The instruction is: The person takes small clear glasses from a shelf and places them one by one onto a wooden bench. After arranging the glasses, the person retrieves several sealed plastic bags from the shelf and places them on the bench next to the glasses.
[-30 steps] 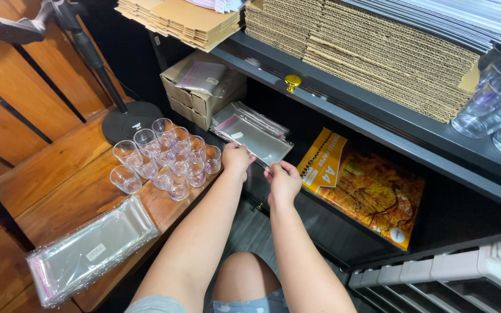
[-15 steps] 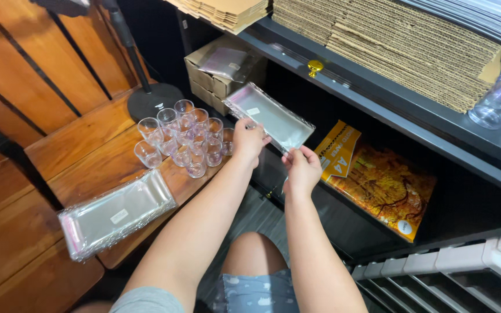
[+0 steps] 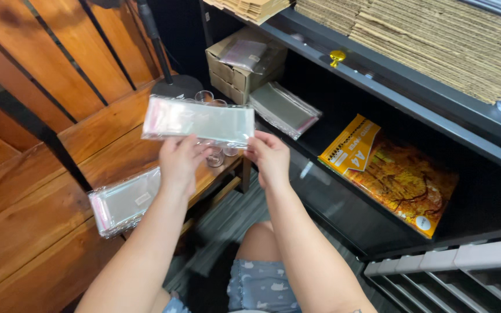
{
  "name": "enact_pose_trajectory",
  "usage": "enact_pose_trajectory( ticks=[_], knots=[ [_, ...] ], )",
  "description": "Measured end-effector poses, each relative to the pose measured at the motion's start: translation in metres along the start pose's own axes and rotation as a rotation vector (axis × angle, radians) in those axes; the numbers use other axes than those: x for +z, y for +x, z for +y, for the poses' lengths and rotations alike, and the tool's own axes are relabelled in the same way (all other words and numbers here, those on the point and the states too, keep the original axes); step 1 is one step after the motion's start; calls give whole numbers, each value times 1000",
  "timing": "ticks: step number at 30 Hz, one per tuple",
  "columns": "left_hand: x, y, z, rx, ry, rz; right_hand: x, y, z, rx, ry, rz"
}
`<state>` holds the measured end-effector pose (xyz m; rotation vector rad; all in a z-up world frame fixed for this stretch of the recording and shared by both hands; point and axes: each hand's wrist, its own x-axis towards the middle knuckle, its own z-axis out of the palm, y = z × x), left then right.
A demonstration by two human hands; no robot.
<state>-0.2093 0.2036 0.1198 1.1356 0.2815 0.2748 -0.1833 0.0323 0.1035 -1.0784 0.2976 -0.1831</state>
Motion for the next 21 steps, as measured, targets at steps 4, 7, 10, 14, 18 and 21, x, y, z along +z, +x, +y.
enact_pose_trajectory(
  ticks=[4,7,10,14,18,21],
  knots=[
    [-53,-28,21,-21,56,24,21,-3,48,44,-5,-88],
    [-93,-44,16,-18,25,109,34,-13,76,85,-68,-190],
    [-126,-60,10,-86,3,188,46,-27,95,127,-136,-287],
    [-153,-78,-1,-160,19,276,52,-37,118,156,-214,-383],
    [-177,-81,-16,-231,39,297,50,-23,167,147,-295,-454],
    [-193,-76,-25,-300,58,284,46,-24,166,133,-396,-433]
  ],
)
